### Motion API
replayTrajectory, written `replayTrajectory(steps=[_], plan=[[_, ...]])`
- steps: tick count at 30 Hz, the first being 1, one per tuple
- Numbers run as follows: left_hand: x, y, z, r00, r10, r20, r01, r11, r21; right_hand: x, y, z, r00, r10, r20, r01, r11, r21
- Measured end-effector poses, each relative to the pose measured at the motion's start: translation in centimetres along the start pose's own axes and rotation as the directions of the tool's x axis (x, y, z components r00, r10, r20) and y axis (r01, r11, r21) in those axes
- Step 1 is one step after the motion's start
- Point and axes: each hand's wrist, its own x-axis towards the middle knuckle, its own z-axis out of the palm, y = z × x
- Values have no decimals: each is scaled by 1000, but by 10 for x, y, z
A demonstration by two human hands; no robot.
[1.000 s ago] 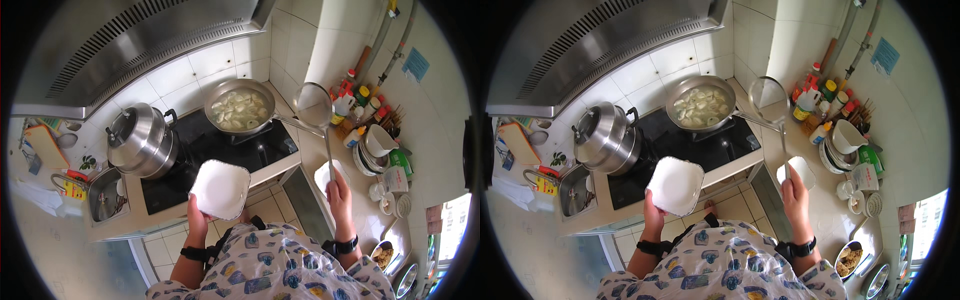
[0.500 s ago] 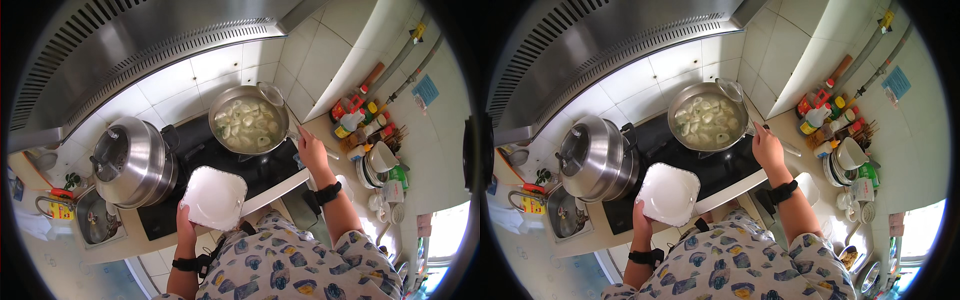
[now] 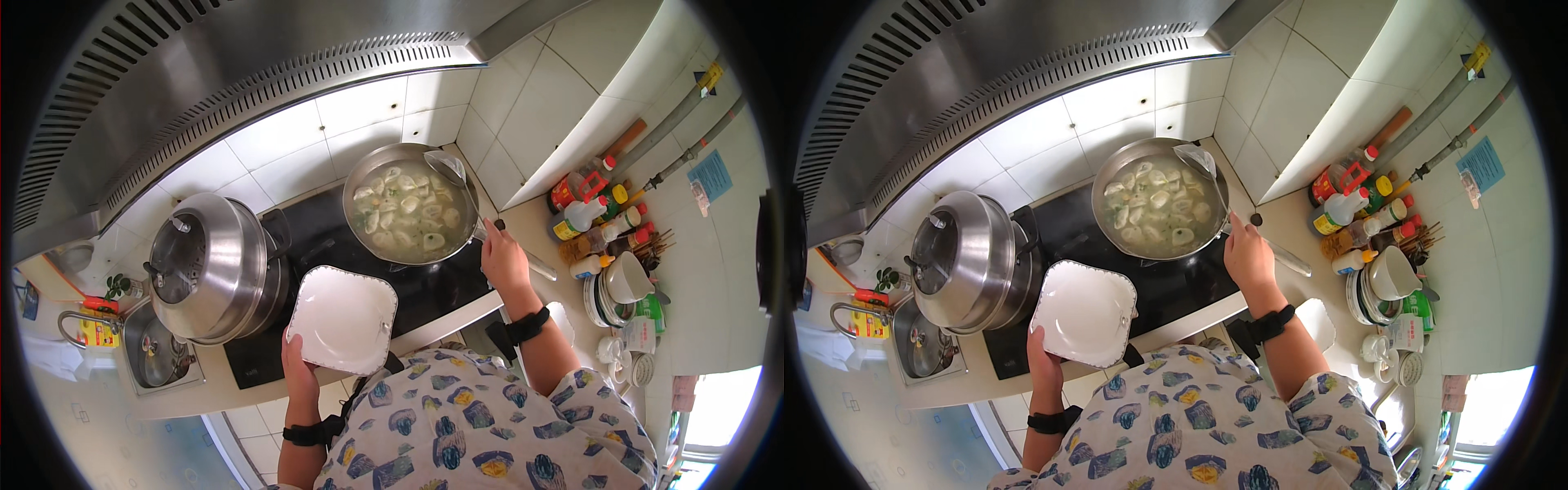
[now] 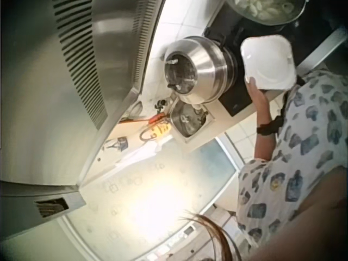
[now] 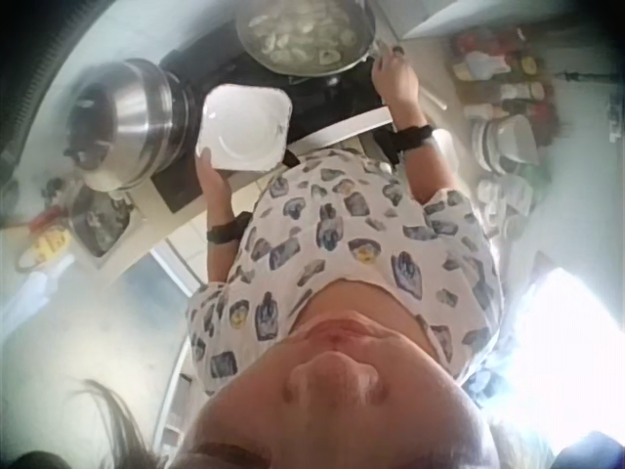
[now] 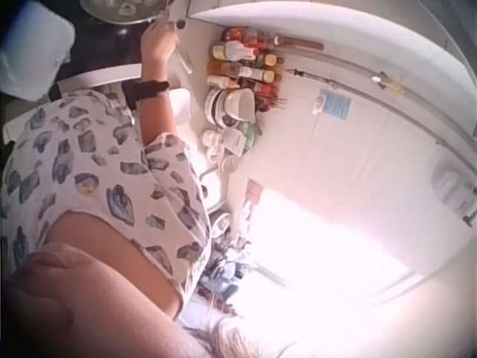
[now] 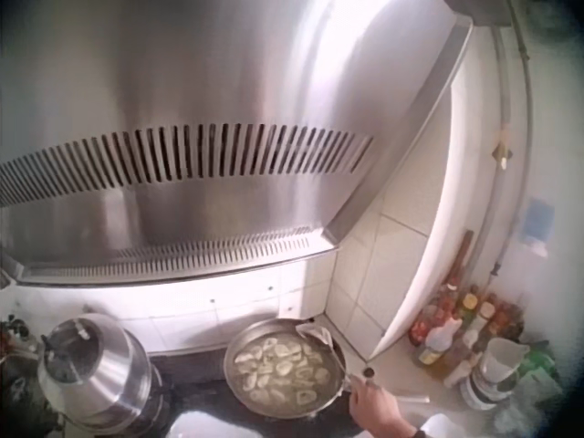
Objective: Boiling dumplings in a pan on the stove and transferring them to a takeaway container.
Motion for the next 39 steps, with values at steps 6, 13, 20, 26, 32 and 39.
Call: replayTrajectory(steps=[6, 13, 20, 26, 32, 39], plan=[[1, -2, 0, 999, 14, -33, -15, 999, -30, -2, 1, 2, 998, 3, 65, -1, 999, -40], [2, -13, -15, 989, 61, -132, -65, 998, -26, -10, -1, 5, 998, -45, 47, 51, 990, -132], [-9, -5, -17, 989, 52, -140, -63, 995, -77, -12, -12, 18, 987, 3, 162, 15, 994, -113], [-9, -4, -19, 985, 50, -166, -68, 992, -106, 4, -13, 32, 987, 34, 154, -52, 992, 112], [-11, -2, -28, 987, 55, -153, -68, 994, -87, 1, -4, 58, 997, -35, 75, 12, 959, 281], [-15, 0, -31, 982, 48, -182, -66, 994, -91, -3, -41, 22, 841, 110, 530, -466, 644, 606]])
